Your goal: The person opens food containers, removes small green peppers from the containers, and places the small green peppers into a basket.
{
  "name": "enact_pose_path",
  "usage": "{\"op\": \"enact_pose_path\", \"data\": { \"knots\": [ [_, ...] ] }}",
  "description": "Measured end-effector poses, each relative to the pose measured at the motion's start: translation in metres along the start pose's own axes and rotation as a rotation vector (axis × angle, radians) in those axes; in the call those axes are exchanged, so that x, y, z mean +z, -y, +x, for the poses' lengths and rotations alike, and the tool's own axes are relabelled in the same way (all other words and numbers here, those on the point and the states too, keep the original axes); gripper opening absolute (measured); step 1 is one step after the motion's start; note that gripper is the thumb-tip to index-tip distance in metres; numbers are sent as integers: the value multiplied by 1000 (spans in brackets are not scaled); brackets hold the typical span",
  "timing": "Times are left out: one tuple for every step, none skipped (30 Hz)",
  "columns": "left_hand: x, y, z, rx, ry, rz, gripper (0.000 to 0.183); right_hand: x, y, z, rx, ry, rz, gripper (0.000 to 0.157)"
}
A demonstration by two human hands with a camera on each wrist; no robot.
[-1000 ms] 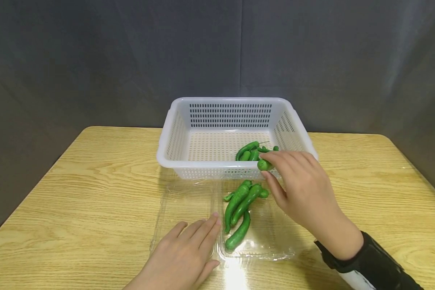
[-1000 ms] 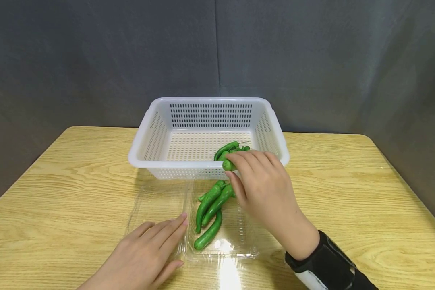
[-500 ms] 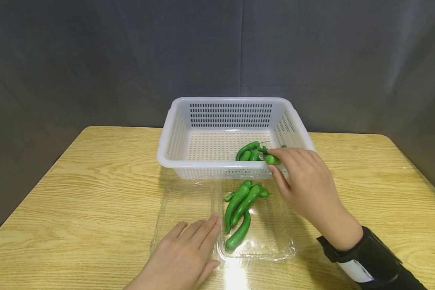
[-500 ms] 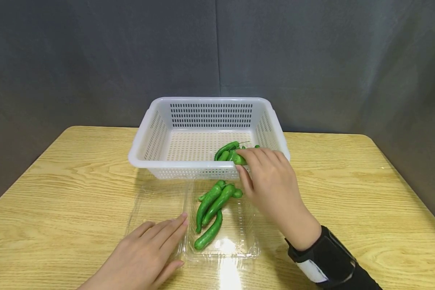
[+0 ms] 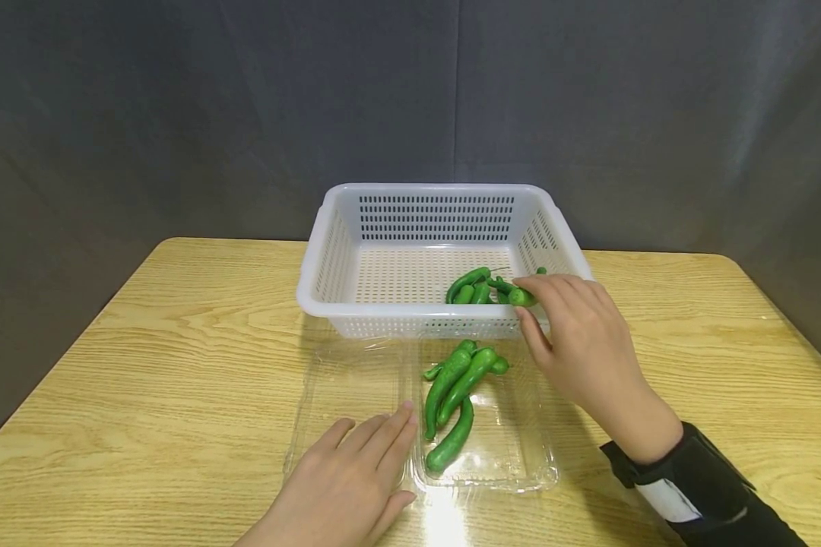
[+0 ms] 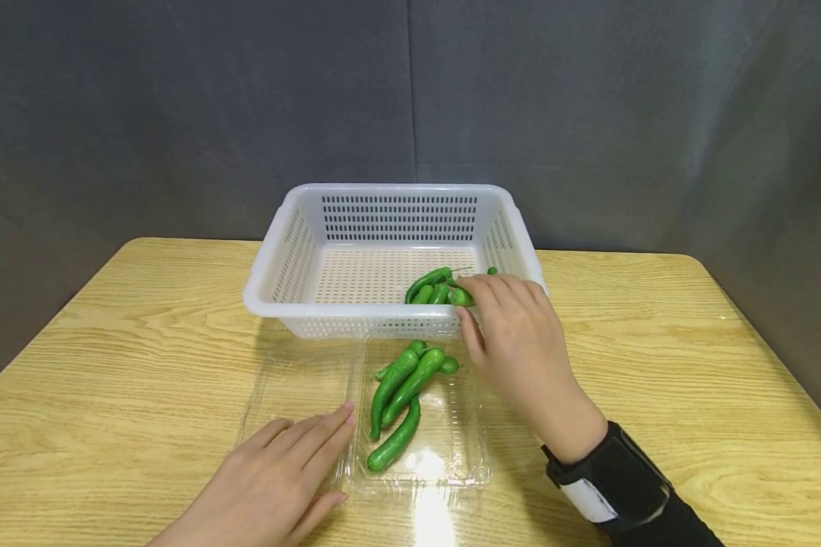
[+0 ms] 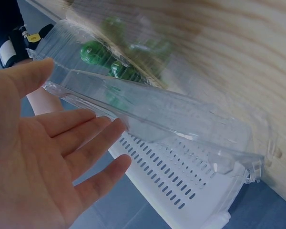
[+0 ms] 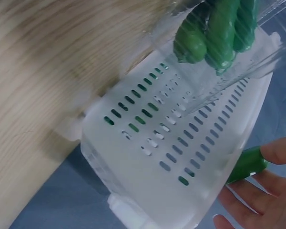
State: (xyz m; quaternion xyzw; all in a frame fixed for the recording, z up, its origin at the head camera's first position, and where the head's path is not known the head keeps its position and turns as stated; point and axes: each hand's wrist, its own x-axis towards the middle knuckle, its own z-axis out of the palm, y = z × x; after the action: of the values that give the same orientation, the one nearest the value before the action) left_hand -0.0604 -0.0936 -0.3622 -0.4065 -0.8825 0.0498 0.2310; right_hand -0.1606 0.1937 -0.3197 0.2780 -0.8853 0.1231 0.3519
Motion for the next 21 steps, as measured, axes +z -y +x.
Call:
{"op": "enact_pose_path", "data": {
  "knots": [
    [0,0,0,1,-2,3,67,1,-1,0,3,1,-1,32],
    [0,0,0,1,-4,6,67,1,-2,-1,8,3,-1,32],
    [0,0,0,3,-1,11,67,2,-3,-1,11,5,0,32],
    [0,0,0,4,-2,13,67,2,-4,-1,15,7,0,33],
    [0,0,0,5,0,15,67,3,-5,-1,18,10,0,33],
    [0,0,0,5,3,17,67,3,-6,-2,21,13,-1,33],
    [0,0,0,7,4,20,67,4,-7,-2,23,15,-1,33],
    [0,0,0,8,7,22,67,4,-7,-2,27,18,-1,33],
    [0,0,0,10,9,24,67,5,-8,-3,29,21,0,33],
    [0,0,0,11,7,26,67,5,-9,-3,32,24,0,33],
    [0,0,0,13,7,27,67,5,-9,-3,33,26,0,33],
    [0,0,0,14,5,28,67,6,-10,-3,35,27,-1,33],
    [0,0,0,15,3,29,67,6,-11,-3,37,28,-1,33],
    [0,0,0,15,2,29,67,6,-11,-3,40,28,-1,33],
    [0,0,0,14,2,29,67,7,-12,-3,41,28,-2,33],
    [0,0,0,14,3,30,67,7,-13,-4,42,28,-3,33],
    [0,0,0,13,6,30,67,7,-13,-4,43,27,-4,33],
    [-1,0,0,13,9,31,67,7,-14,-4,45,27,-5,33],
    [-1,0,0,12,11,32,67,8,-14,-4,49,28,-4,34],
    [-1,0,0,12,15,33,67,8,-14,-4,52,28,-4,34],
    [-1,0,0,11,18,33,67,8,-14,-4,56,30,-3,34]
  ]
}}
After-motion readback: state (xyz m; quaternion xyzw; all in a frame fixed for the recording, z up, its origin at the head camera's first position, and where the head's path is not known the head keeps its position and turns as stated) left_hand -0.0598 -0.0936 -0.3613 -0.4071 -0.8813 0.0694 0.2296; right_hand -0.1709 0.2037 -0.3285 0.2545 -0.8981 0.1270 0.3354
